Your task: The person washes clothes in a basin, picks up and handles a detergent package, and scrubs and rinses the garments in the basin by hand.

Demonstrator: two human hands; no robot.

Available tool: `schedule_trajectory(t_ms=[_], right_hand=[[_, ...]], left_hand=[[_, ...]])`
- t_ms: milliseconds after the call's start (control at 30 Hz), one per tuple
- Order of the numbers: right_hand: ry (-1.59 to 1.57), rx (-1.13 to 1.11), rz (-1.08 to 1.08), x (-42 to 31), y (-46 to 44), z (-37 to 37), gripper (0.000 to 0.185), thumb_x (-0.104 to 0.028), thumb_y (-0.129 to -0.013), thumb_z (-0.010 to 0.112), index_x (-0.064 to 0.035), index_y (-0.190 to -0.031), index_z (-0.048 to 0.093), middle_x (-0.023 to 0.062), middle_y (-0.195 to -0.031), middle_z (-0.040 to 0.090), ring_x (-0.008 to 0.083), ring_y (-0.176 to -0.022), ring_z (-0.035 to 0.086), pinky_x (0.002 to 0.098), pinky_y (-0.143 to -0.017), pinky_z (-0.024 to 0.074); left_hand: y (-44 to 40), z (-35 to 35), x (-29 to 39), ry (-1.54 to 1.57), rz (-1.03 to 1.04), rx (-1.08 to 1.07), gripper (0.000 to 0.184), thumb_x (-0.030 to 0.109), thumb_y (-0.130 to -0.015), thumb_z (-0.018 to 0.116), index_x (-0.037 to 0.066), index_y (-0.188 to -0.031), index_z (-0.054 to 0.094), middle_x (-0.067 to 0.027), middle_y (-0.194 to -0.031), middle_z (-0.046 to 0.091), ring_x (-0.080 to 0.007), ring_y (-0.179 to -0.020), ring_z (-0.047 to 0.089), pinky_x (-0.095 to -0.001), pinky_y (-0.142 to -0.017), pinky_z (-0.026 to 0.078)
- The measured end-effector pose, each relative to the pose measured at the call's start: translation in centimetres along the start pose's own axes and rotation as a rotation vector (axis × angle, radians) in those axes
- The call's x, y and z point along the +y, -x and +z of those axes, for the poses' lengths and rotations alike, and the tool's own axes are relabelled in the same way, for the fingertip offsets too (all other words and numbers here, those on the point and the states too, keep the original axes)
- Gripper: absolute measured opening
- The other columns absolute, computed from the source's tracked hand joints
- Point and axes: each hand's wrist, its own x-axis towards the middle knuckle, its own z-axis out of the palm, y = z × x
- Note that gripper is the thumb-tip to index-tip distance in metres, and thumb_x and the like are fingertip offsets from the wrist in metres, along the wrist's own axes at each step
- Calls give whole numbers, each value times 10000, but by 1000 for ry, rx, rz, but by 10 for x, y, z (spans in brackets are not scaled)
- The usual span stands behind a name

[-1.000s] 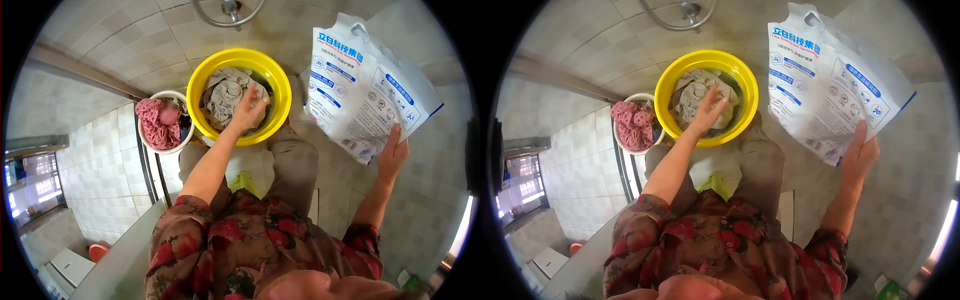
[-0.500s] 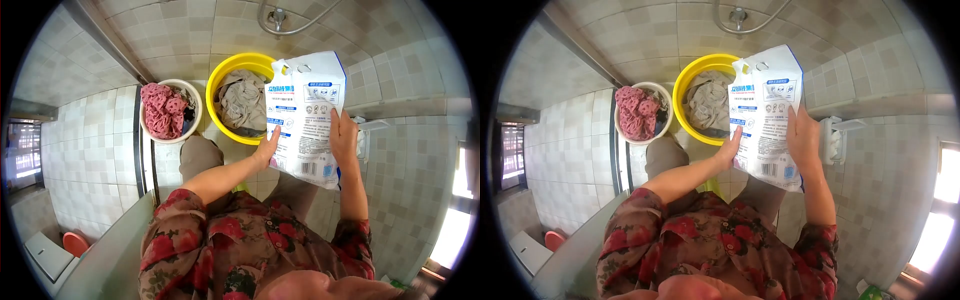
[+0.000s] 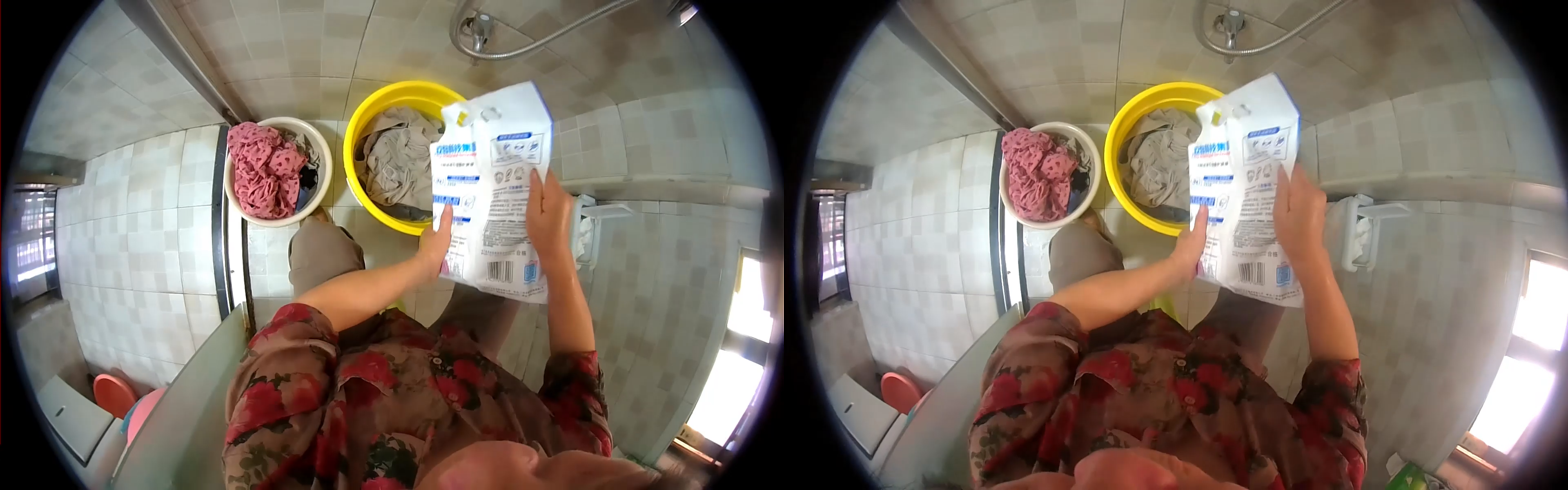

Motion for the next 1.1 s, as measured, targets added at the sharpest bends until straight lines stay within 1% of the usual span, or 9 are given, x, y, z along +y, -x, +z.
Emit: schedule_trajectory(t_ms=[133,200,333,367,667,733,933,1000,1100], right_hand=[[-98,125,-123,3,0,1,185,-92,-913,500,49,-980,598,258,-775,603,421,-692,597,397,-598,474],[-42,53,-27,0,-4,-4,225,-116,-938,486,77,-986,593,222,-764,638,229,-640,637,325,-592,477],[96,173,-319,18,-9,2,232,-126,-946,473,74,-953,590,208,-755,644,179,-631,614,316,-593,476],[-226,158,-61,0,-6,-8,204,-116,-918,516,71,-975,576,245,-695,571,373,-590,583,394,-541,445],[-121,83,25,7,-4,-11,198,-104,-929,489,66,-925,591,253,-715,599,341,-612,609,366,-561,456],[-200,194,3,3,-5,-13,234,-118,-949,483,92,-928,583,182,-723,649,121,-620,611,273,-538,461],[-58,46,-73,34,0,8,244,-142,-955,476,63,-932,605,127,-710,649,132,-599,573,288,-554,449],[-157,96,99,22,10,-6,215,-120,-921,502,77,-929,589,228,-763,629,339,-655,622,370,-600,464],[-238,189,107,6,12,-11,212,-107,-925,491,79,-950,589,226,-772,633,314,-659,631,355,-609,472]], left_hand=[[-13,-4,-10,-113,150,84,671,570,-927,381,28,-1319,430,-103,-1191,584,-211,-1011,612,-350,-834,505],[-1,5,14,-97,-87,82,680,578,-923,383,39,-1336,426,-96,-1230,564,-190,-1077,568,-339,-903,457],[-11,4,3,-90,113,110,678,577,-921,388,10,-1286,460,-115,-1140,609,-214,-964,630,-350,-809,517],[-12,6,6,-99,195,33,670,570,-924,391,6,-1279,464,-112,-1142,609,-214,-961,632,-351,-803,520],[-1,12,13,-42,-19,65,657,556,-932,384,-19,-1229,501,-113,-1118,624,-204,-954,634,-308,-825,506],[-4,12,24,-20,83,-22,660,548,-939,374,-24,-1246,490,-114,-1140,618,-203,-960,631,-313,-829,503],[-5,6,4,-82,12,122,632,520,-950,372,-21,-1253,492,-99,-1142,623,-184,-955,630,-316,-826,499],[6,11,7,-64,-13,75,628,509,-951,382,-38,-1238,496,-107,-1125,629,-191,-953,629,-318,-826,496],[-9,8,20,-115,80,85,650,525,-934,411,-58,-1204,511,-128,-1090,634,-201,-933,634,-319,-806,503]])
